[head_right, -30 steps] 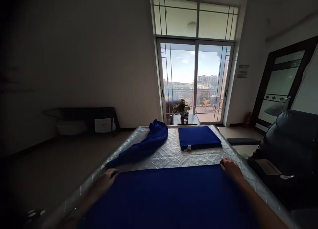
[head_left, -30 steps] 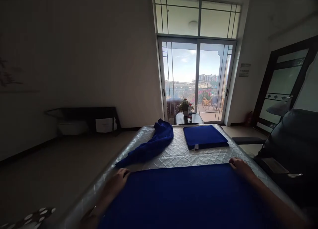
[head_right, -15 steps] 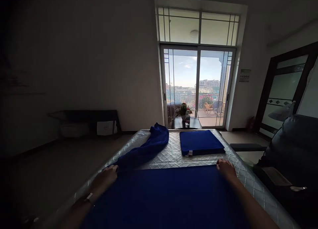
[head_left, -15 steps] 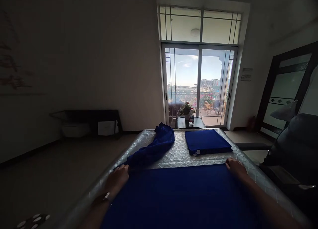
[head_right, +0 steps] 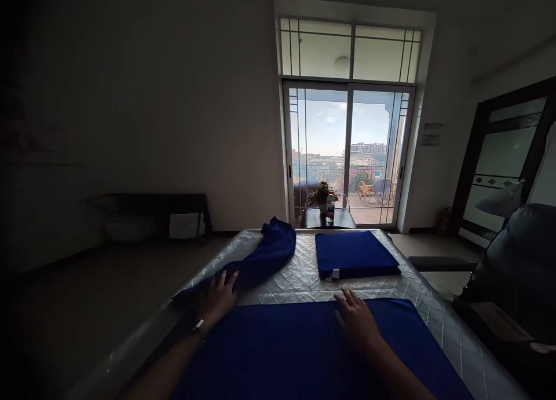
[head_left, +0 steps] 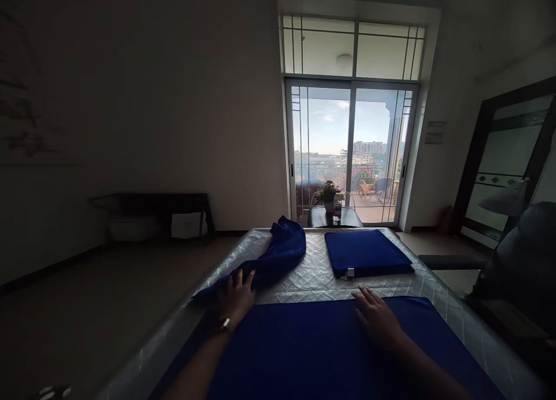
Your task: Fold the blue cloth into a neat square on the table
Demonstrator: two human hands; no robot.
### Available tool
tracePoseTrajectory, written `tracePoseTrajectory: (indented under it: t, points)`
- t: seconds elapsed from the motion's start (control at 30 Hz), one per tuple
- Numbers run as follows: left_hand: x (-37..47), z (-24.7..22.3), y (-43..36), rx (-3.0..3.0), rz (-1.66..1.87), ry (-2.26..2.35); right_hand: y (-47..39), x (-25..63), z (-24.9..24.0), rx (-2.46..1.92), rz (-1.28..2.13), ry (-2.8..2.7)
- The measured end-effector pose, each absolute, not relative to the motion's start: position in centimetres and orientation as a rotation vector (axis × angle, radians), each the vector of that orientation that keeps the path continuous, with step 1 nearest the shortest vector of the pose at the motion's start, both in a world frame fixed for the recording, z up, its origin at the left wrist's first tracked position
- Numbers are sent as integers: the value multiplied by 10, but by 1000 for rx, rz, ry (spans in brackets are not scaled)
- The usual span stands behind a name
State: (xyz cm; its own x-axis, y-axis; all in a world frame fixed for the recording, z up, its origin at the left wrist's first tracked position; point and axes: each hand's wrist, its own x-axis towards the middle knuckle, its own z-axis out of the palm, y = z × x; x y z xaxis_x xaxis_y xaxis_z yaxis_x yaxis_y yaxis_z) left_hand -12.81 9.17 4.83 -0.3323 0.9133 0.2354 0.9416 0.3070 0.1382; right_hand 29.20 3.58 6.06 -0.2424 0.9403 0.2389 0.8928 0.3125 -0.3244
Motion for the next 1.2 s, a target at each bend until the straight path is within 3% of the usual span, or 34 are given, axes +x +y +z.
tracePoseTrajectory:
  t: [0.43,0.6,0.77,0.97,1.2]
  points:
    - [-177,54,141,-1822,-449,-2364,38,290,51,-1677,198,-2170]
    - [-109,80,93,-1886,-798,-1959,39,291,47,-1678,7,-2205]
    - [1,67,29,-2486,-583,-1745,35,274,46,-1595,-198,-2258]
    - [51,37,2,-2606,-446,-1594,12,225,40,-1381,174,-2410]
    - [47,45,-3,-2565,-236,-1721,2,222,44,-1488,360,-2336]
